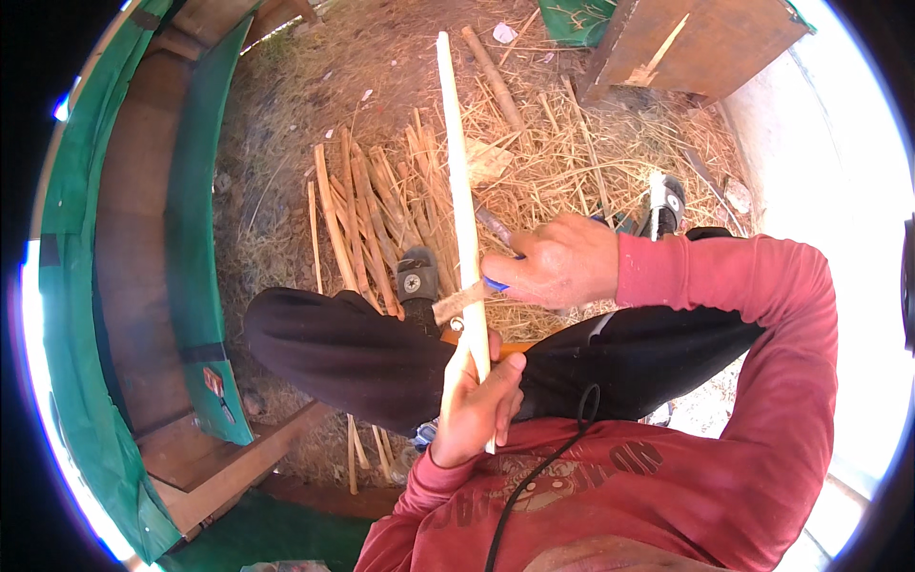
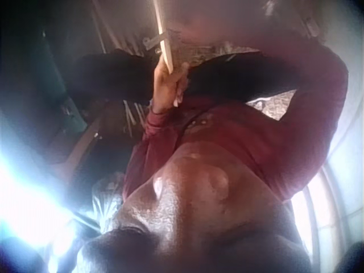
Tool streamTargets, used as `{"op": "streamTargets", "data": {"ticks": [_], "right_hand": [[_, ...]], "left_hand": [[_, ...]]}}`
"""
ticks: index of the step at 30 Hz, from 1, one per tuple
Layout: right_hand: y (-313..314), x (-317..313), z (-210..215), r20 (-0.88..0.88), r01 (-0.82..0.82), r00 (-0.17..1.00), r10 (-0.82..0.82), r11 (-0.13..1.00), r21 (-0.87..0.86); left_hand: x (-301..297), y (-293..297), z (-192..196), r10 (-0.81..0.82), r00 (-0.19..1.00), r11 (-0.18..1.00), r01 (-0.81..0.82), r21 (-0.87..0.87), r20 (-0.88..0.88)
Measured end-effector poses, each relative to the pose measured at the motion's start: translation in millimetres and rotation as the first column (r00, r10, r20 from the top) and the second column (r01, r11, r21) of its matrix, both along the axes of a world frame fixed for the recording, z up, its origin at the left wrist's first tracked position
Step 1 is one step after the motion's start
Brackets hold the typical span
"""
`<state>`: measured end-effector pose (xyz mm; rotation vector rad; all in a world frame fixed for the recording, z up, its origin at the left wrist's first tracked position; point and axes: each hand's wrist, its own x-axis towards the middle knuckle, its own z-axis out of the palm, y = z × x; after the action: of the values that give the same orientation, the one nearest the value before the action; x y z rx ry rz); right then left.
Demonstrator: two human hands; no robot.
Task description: The person sits on a hay-covered floor and uses a small knife to shave a long, thin wooden stick. They hold the stick vertically with their left hand and repeatedly scrape the blade along its length to remove thin strips of wood.
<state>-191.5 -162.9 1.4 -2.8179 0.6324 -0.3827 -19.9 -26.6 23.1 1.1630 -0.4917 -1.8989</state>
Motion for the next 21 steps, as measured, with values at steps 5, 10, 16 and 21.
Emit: {"op": "streamTargets", "data": {"ticks": [5,10,16,21], "right_hand": [[-21.5,-1.2,-10.2,0.026,0.054,0.998,-0.052,0.993,-0.100],[-38.9,7.2,-23.5,0.038,0.129,0.992,-0.124,0.972,-0.195],[-53.4,27.8,-12.6,0.000,0.205,0.976,-0.217,0.924,-0.322],[-174.1,-79.9,0.7,0.004,0.827,0.512,-0.859,0.491,-0.273]], "left_hand": [[1.6,-4.1,0.8,0.011,1.000,1.000,-0.011,0.028,0.000],[4.4,-16.0,-4.6,0.071,0.997,0.997,-0.070,0.027,-0.024],[15.4,-28.0,-0.8,0.134,0.954,0.991,-0.124,0.054,-0.268],[-1.4,5.0,2.5,-0.176,0.931,0.968,0.223,0.118,-0.319]]}}
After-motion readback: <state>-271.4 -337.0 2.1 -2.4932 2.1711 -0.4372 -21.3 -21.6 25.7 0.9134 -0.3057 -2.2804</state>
